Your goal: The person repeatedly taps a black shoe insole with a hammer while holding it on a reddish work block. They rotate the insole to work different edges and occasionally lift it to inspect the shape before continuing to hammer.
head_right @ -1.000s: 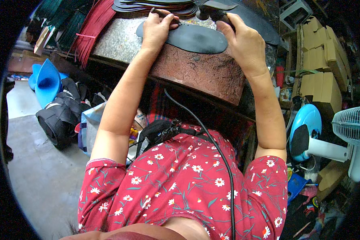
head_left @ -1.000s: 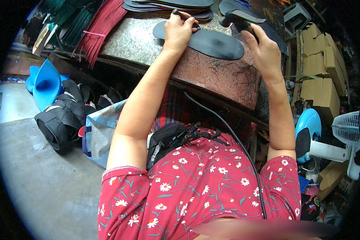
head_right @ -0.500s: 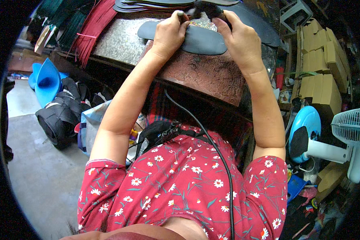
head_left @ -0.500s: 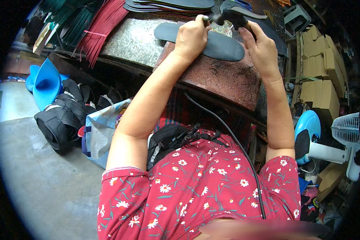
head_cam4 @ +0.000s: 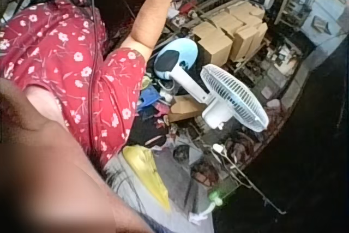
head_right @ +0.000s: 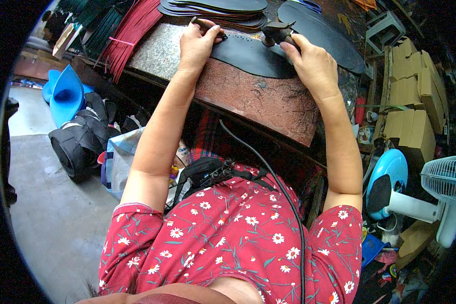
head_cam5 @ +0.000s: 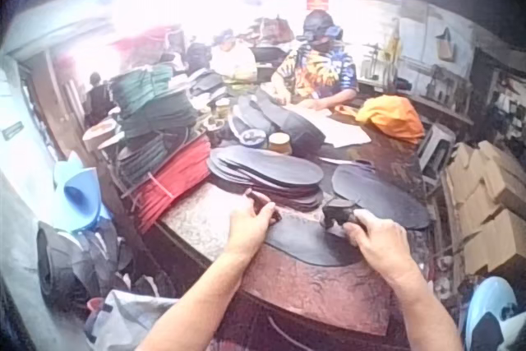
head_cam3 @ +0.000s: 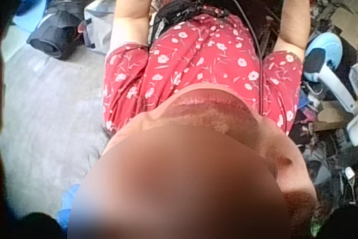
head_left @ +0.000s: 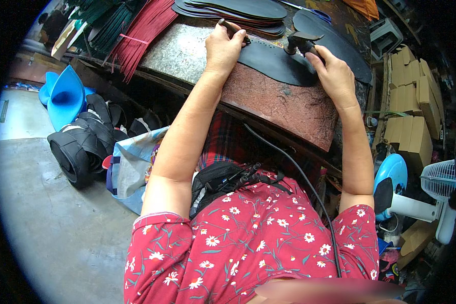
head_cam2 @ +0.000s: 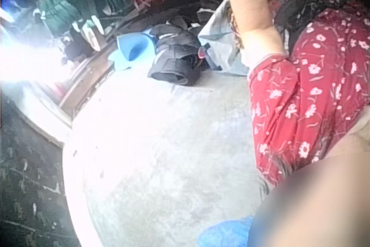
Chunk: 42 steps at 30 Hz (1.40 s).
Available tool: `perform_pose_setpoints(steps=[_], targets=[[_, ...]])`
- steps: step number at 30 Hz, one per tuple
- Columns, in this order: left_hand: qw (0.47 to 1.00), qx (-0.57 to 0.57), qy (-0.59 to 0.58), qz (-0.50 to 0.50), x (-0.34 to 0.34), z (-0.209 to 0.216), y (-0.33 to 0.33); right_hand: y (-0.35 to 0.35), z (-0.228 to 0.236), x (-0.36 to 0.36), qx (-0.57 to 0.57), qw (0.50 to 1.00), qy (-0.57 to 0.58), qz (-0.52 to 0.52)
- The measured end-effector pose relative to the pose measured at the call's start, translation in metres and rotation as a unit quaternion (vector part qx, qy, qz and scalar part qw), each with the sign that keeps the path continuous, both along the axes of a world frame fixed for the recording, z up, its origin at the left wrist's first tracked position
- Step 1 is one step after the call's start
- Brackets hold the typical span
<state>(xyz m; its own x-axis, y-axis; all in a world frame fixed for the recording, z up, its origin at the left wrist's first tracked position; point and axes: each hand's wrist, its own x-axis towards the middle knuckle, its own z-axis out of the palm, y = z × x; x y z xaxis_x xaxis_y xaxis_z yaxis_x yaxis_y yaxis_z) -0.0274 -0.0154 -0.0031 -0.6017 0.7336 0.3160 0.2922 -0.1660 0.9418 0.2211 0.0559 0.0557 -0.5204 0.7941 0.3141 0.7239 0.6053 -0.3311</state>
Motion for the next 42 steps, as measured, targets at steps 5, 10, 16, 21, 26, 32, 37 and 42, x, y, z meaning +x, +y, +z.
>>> perform_pose_setpoints(steps=[5, 10, 16, 21, 26, 32, 37, 42], targets=[[0.997, -0.051, 0.054, 0.032, 0.004, 0.008, -0.003, -0.013, 0.053, 0.002, 0.021, 0.965, 0.222, 0.136], [0.923, -0.05, 0.374, 0.077, 0.018, 0.015, -0.003, -0.025, 0.059, -0.022, 0.16, 0.906, 0.329, 0.211], [0.993, -0.032, 0.098, 0.062, 0.013, 0.007, 0.004, -0.01, 0.009, -0.017, 0.037, 0.992, 0.109, 0.057], [0.992, 0.053, -0.116, -0.022, 0.003, 0.0, 0.007, -0.002, 0.011, -0.002, 0.021, 0.994, 0.1, 0.046], [0.999, 0.029, -0.016, -0.012, 0.01, -0.001, 0.007, -0.006, 0.022, -0.017, 0.071, 0.985, 0.136, 0.078], [0.998, 0.053, -0.028, -0.02, 0.012, 0.001, 0.006, -0.004, -0.008, -0.036, 0.03, 0.997, -0.047, 0.051], [0.999, -0.002, 0.001, -0.041, 0.011, -0.001, 0.009, -0.003, 0.0, -0.031, 0.045, 0.997, -0.007, 0.06], [0.98, -0.022, 0.194, 0.022, 0.015, 0.004, 0.005, -0.019, 0.065, -0.009, 0.114, 0.967, 0.18, 0.137]])
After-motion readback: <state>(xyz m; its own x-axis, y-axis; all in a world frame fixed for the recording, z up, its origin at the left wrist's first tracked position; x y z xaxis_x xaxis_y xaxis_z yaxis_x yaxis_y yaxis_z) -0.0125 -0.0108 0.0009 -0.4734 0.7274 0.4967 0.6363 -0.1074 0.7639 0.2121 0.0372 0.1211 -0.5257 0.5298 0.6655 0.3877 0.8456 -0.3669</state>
